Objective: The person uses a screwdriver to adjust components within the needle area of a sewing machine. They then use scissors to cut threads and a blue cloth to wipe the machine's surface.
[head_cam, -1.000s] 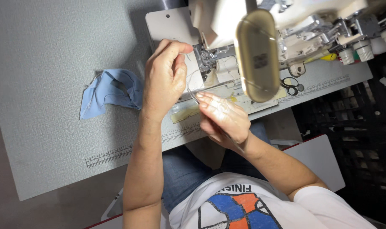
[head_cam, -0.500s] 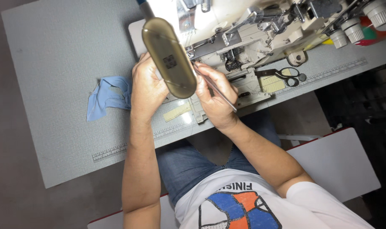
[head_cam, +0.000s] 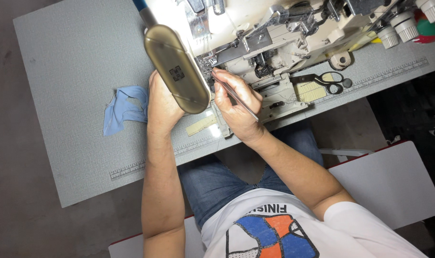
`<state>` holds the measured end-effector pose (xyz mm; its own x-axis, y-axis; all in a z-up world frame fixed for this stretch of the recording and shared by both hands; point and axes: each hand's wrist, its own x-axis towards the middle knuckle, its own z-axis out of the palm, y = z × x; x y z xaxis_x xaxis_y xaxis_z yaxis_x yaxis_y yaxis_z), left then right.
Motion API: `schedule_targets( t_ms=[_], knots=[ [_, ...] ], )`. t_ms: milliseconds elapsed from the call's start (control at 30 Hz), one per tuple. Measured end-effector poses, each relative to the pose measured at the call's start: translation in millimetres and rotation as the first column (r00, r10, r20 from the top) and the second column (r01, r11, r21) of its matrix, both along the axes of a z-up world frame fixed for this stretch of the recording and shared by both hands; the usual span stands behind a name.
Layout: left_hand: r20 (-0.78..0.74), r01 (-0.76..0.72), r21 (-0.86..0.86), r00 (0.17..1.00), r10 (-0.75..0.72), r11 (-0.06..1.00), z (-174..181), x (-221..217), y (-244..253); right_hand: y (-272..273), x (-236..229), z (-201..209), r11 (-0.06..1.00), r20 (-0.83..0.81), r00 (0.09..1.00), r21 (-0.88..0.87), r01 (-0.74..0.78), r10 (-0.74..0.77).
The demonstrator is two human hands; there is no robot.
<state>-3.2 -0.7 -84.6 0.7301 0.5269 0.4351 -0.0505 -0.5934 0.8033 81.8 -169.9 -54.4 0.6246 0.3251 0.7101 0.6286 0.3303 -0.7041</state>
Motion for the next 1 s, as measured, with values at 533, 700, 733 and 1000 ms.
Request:
schedule_targets(
  t_ms=[533,700,733,1000],
  knots=[
    [0.031,0.023,-0.071,0.999,-0.021,0.997,17.5,-3.5,-2.2,3.0,-0.6,6.8,0.999,-0.01,0.999,-0.009,0.046,-0.046],
    [0.032,-0.012,-0.045,0.999,0.014,0.999,13.1,-1.9,-1.2,1.8,-1.7,7.9,0.999,-0.02,0.999,-0.022,0.047,-0.048],
    [0.032,-0.011,-0.045,0.999,0.013,0.999,13.8,-2.8,-2.1,1.7,-2.0,8.1,0.999,-0.02,0.999,-0.022,0.048,-0.048],
    [0.01,-0.038,-0.047,0.999,0.039,0.998,-20.3,1.3,7.6,3.5,-0.1,8.4,0.999,-0.017,0.999,-0.015,0.046,-0.046]
  ],
)
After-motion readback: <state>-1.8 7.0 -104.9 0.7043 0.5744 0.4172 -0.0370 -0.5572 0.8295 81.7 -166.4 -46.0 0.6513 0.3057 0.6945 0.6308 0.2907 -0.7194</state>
